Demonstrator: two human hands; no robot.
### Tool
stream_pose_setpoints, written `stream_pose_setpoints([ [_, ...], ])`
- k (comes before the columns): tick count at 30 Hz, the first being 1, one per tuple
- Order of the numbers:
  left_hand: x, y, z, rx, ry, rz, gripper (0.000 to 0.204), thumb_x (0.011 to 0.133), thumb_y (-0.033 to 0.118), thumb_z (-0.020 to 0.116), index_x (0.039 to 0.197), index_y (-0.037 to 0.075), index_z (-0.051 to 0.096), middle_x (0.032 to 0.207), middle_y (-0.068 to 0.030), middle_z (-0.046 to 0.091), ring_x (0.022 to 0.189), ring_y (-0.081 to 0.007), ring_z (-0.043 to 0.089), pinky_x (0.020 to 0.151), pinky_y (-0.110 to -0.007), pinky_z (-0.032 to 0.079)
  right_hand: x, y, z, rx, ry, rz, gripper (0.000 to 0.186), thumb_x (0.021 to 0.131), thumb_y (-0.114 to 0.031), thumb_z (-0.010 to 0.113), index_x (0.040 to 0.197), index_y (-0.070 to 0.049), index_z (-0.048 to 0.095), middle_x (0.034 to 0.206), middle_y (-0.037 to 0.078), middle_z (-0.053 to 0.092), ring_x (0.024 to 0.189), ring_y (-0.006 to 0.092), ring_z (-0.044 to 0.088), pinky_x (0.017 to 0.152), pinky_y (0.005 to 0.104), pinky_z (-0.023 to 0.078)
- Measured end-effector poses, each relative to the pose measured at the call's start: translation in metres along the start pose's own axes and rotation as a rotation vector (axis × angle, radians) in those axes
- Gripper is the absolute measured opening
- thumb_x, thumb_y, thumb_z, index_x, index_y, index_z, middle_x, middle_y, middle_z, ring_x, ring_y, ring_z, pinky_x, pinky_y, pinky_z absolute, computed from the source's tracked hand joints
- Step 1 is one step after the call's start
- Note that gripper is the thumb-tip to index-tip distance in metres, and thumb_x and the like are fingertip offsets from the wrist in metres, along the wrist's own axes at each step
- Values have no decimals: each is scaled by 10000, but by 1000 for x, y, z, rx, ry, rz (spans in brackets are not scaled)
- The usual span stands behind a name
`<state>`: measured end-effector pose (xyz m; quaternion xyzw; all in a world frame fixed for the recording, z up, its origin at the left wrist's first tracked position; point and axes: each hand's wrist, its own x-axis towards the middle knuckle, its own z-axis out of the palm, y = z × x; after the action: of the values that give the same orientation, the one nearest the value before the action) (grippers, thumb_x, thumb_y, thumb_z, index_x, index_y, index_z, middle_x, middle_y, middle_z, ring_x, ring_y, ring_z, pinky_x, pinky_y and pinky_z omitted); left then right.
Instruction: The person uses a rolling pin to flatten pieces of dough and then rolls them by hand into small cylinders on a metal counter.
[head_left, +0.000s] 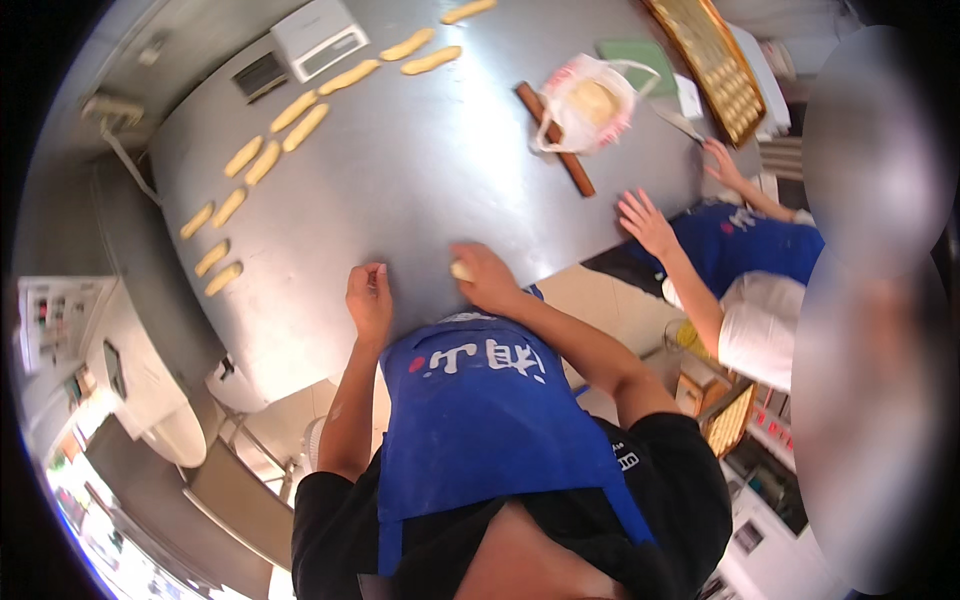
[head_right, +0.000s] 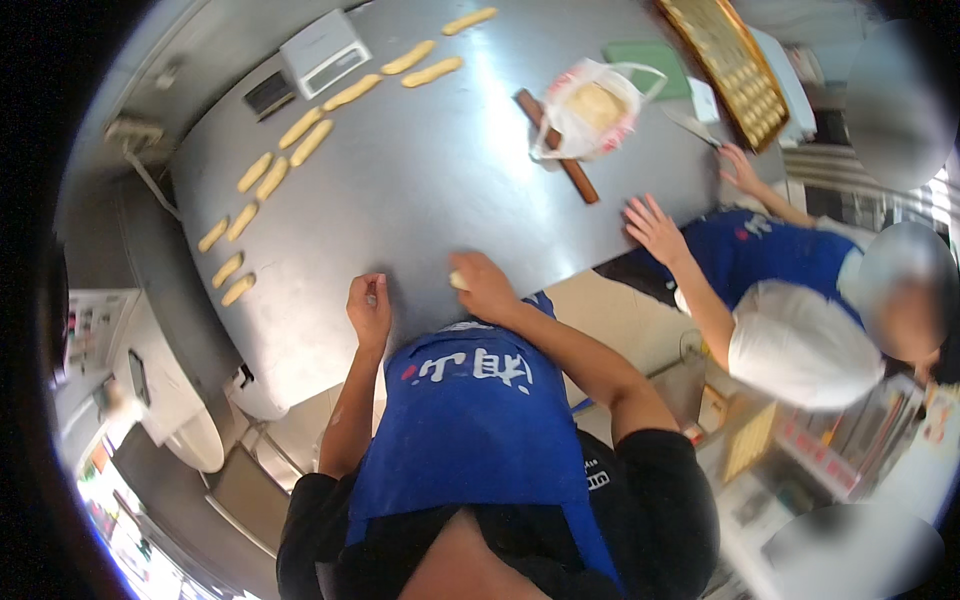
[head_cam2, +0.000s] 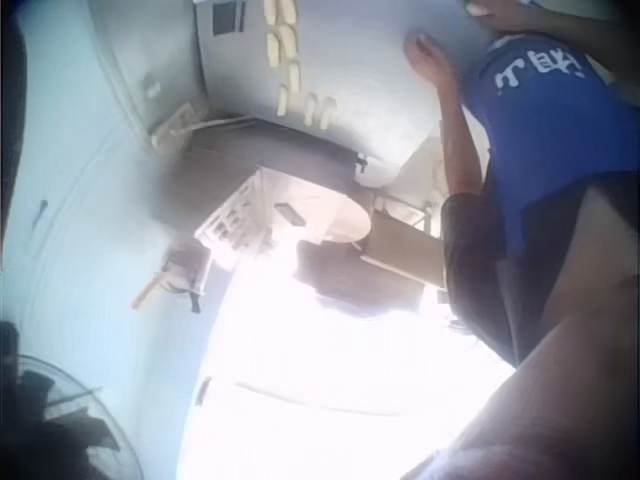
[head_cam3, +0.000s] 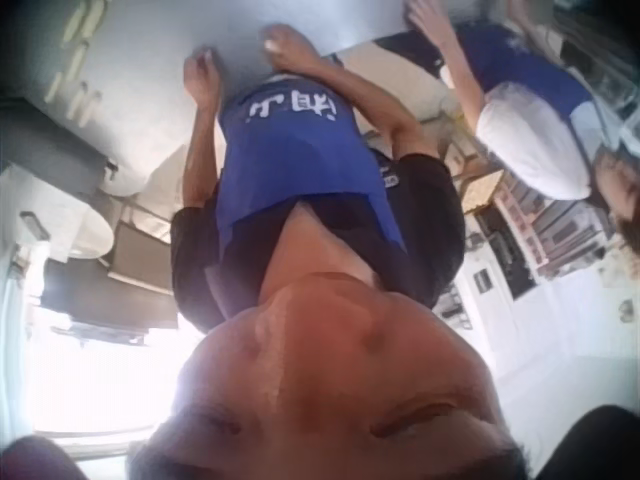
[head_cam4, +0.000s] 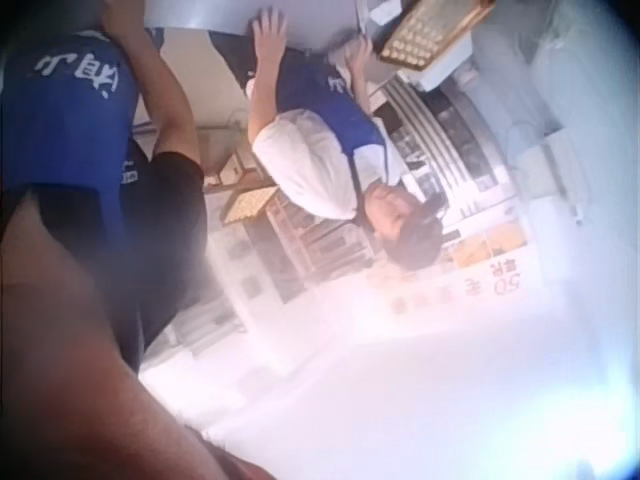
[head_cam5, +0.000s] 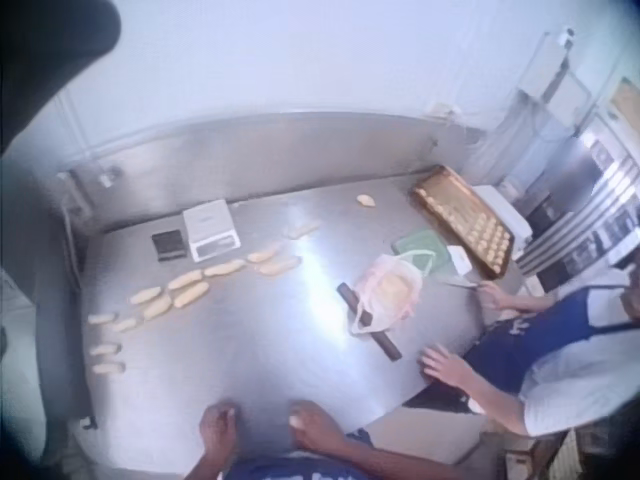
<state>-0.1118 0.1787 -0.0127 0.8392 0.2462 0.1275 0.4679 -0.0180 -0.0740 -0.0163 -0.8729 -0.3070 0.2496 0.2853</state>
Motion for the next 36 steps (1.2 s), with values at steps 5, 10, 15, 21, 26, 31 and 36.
stream_pose_setpoints([
  [5,3,-14,-19,6,119,-97,85,1027,121,733,1017,38,723,904,-137,705,788,-262,692,717,-387,559,-20,128,-118,112,664,377,514,985,-165,740,1451,-17,583,1308,190,680,1180,357,669,1045,464,540],
  [10,39,-85,-94,233,438,20,78,993,85,762,1030,29,724,914,-113,707,812,-253,669,774,-383,558,-31,210,-247,-535,910,514,414,1016,-184,724,1356,43,658,1304,279,694,1192,453,677,1080,529,514],
  [15,94,-142,-194,700,492,121,439,932,219,817,1300,42,657,1268,-190,653,1205,-419,587,1057,-540,472,-3,160,-194,-657,496,255,549,974,-263,787,1391,54,624,1275,312,681,1161,519,642,1020,586,506],
  [21,147,-184,-240,933,-224,142,511,942,358,772,1357,80,662,1252,-157,670,1203,-361,630,1047,-520,497,35,86,-163,-638,521,316,588,948,-302,814,1370,51,607,1282,320,650,1197,514,603,1034,577,488],
  [26,200,-197,-258,757,-397,203,434,1051,352,539,1333,63,699,1438,-225,675,1405,-419,588,1223,-555,422,35,148,-160,-413,651,312,656,930,-326,806,1427,48,596,1413,289,624,1341,496,546,1175,617,390],
  [31,154,-189,-228,666,-391,-139,515,1084,561,481,1330,132,623,1189,-197,777,1095,-408,751,922,-558,578,46,165,-147,-240,681,293,477,840,-140,835,1239,27,634,1245,274,660,1134,505,599,1004,613,442],
  [36,122,-129,-174,114,12,-293,731,1049,765,467,1211,85,684,1128,-227,786,1078,-413,748,911,-538,561,70,151,-138,-415,680,295,434,872,-176,788,1252,-4,667,1260,241,683,1167,464,615,1042,575,450],
])
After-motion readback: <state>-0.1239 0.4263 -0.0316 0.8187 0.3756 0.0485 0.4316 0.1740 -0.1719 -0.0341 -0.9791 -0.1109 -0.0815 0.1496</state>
